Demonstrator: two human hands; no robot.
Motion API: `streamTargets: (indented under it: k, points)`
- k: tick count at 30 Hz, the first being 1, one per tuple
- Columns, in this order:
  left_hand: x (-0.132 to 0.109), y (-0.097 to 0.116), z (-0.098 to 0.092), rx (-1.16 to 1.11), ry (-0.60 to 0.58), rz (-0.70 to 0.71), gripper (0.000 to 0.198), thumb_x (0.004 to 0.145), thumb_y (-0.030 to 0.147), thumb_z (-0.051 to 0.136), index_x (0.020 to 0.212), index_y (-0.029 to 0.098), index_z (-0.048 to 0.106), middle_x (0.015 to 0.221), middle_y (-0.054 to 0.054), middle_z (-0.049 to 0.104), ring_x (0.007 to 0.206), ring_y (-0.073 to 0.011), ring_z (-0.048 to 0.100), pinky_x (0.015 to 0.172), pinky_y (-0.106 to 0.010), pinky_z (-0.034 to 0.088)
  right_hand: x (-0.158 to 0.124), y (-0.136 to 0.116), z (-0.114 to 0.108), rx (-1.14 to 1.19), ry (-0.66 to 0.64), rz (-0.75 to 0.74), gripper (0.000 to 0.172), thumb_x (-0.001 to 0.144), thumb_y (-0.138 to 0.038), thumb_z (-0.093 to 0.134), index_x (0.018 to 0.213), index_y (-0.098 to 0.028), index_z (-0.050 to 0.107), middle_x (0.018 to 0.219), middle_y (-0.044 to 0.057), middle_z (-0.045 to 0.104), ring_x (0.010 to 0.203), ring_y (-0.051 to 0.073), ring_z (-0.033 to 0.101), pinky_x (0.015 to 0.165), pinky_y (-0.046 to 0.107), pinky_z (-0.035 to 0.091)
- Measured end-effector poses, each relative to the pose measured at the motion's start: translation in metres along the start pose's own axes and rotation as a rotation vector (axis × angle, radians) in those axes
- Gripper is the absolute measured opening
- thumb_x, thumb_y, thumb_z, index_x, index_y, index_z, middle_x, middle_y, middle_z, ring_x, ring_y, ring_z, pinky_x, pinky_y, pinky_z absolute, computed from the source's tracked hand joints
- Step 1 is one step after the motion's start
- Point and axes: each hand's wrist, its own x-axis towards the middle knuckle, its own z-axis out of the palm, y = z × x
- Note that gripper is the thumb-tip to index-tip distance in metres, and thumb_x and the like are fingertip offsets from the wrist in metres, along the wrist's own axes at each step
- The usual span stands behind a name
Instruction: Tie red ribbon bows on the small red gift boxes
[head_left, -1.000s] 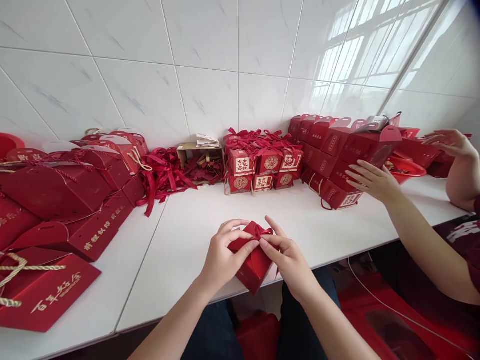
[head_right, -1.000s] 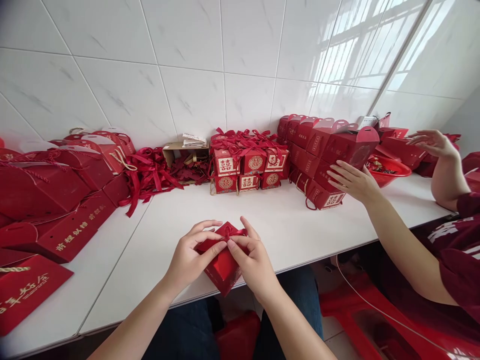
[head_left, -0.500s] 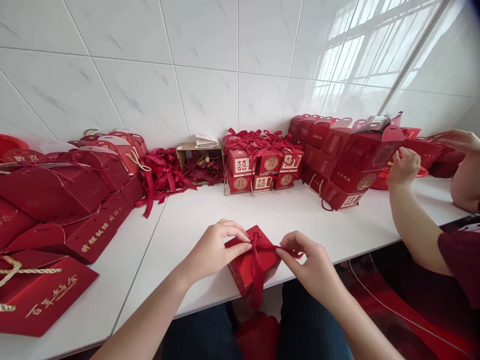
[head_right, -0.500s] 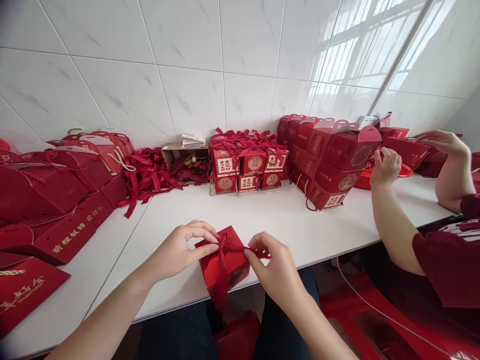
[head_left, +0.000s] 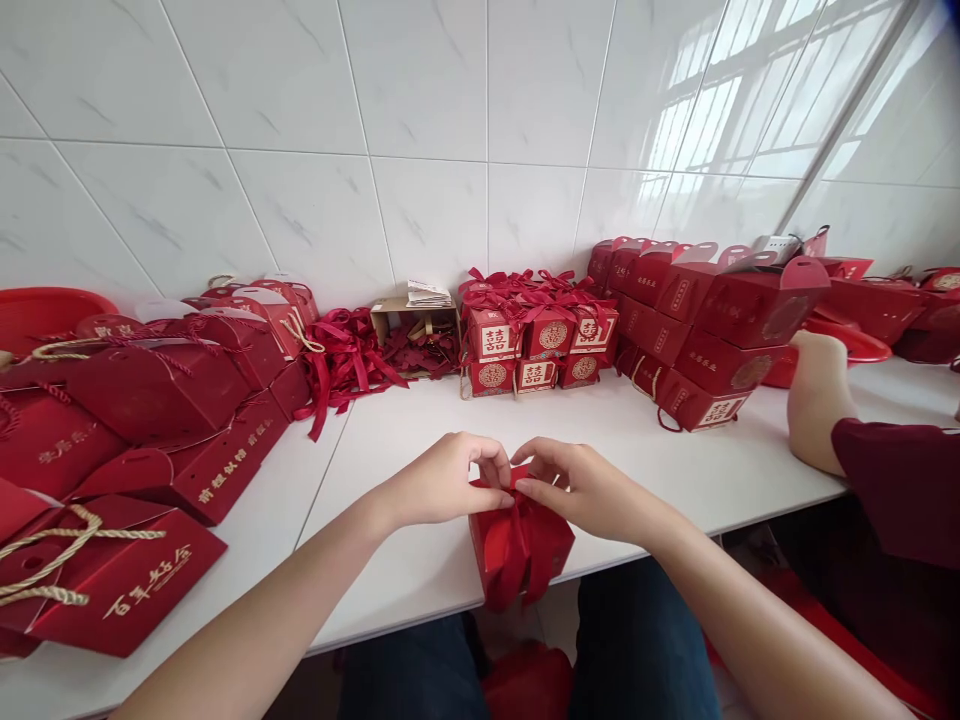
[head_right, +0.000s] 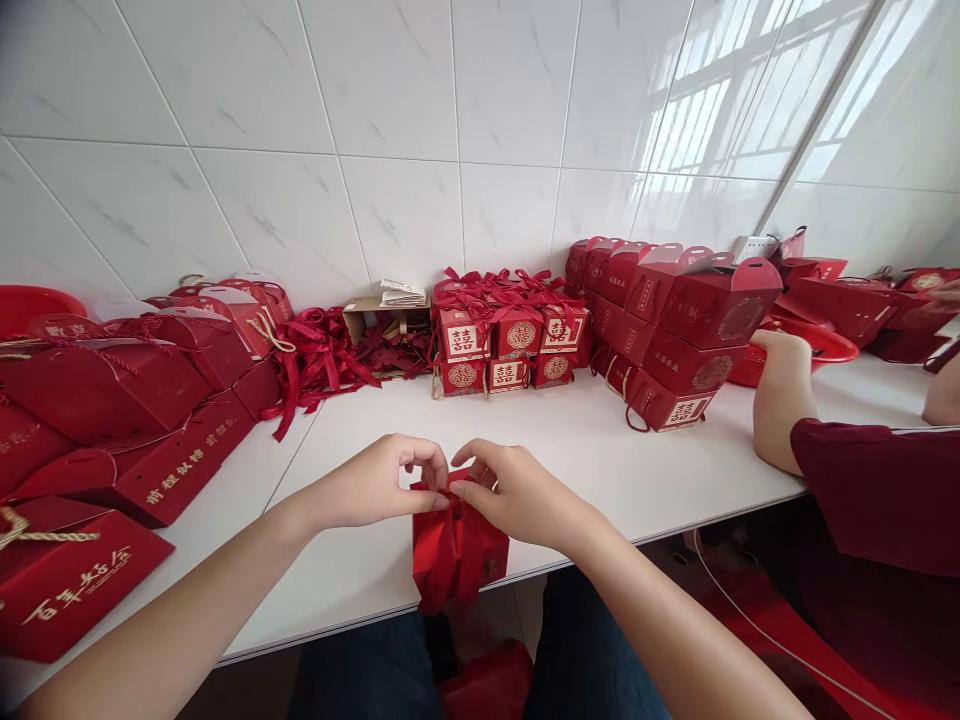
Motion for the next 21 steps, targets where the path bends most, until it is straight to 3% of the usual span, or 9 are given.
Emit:
streamTargets:
  k: [5, 8, 13, 18, 21]
  points:
    - [0.001, 0.001, -0.001, 0.066, -0.016, -0.037, 0.013, 0.073, 0.030, 0.068, 0.082, 0.022, 0.064, 0.074, 0.002, 0.063, 0.070, -0.0155, 0.058, 0.065, -0.026, 0.044, -0.002, 0.002, 0.005, -0.104, 0.050, -0.069, 0.013, 0.082, -0.010, 0.056, 0.077, -0.019, 0.064, 0.079, 0.001, 0.068, 0.071, 0.014, 0.060, 0.065, 0.026, 0.046]
    - [0.001, 0.000, -0.003, 0.065, -0.056, -0.026, 0.014, 0.075, 0.031, 0.067, 0.085, 0.022, 0.063, 0.076, 0.002, 0.061, 0.071, -0.0155, 0.057, 0.064, -0.026, 0.043, -0.006, 0.005, 0.004, -0.149, 0.043, -0.206, 0.017, 0.084, -0.006, 0.055, 0.088, -0.018, 0.066, 0.086, 0.003, 0.067, 0.076, 0.015, 0.060, 0.069, 0.025, 0.048]
    - [0.009, -0.008, -0.015, -0.016, -0.178, -0.047, 0.025, 0.077, 0.034, 0.064, 0.098, 0.021, 0.059, 0.079, 0.001, 0.061, 0.072, -0.0154, 0.056, 0.068, -0.027, 0.043, -0.012, 0.013, 0.006, -0.265, -0.078, -0.400, 0.041, 0.089, -0.001, 0.043, 0.114, -0.021, 0.068, 0.103, 0.010, 0.061, 0.089, 0.017, 0.060, 0.078, 0.028, 0.050]
    - [0.017, -0.014, -0.018, -0.002, -0.077, -0.076, 0.021, 0.076, 0.030, 0.062, 0.091, 0.020, 0.051, 0.076, 0.001, 0.060, 0.066, -0.0136, 0.052, 0.063, -0.026, 0.041, -0.013, 0.025, 0.012, -0.303, -0.110, -0.417, 0.051, 0.081, 0.006, 0.043, 0.115, -0.021, 0.070, 0.102, 0.011, 0.056, 0.085, 0.018, 0.059, 0.073, 0.028, 0.052]
    - [0.018, -0.016, -0.014, 0.002, -0.078, -0.067, 0.017, 0.077, 0.028, 0.060, 0.089, 0.021, 0.050, 0.074, 0.002, 0.058, 0.066, -0.0138, 0.051, 0.063, -0.026, 0.041, -0.013, 0.030, 0.013, -0.265, -0.090, -0.439, 0.053, 0.081, 0.006, 0.042, 0.115, -0.023, 0.071, 0.098, 0.009, 0.053, 0.082, 0.016, 0.057, 0.072, 0.027, 0.052]
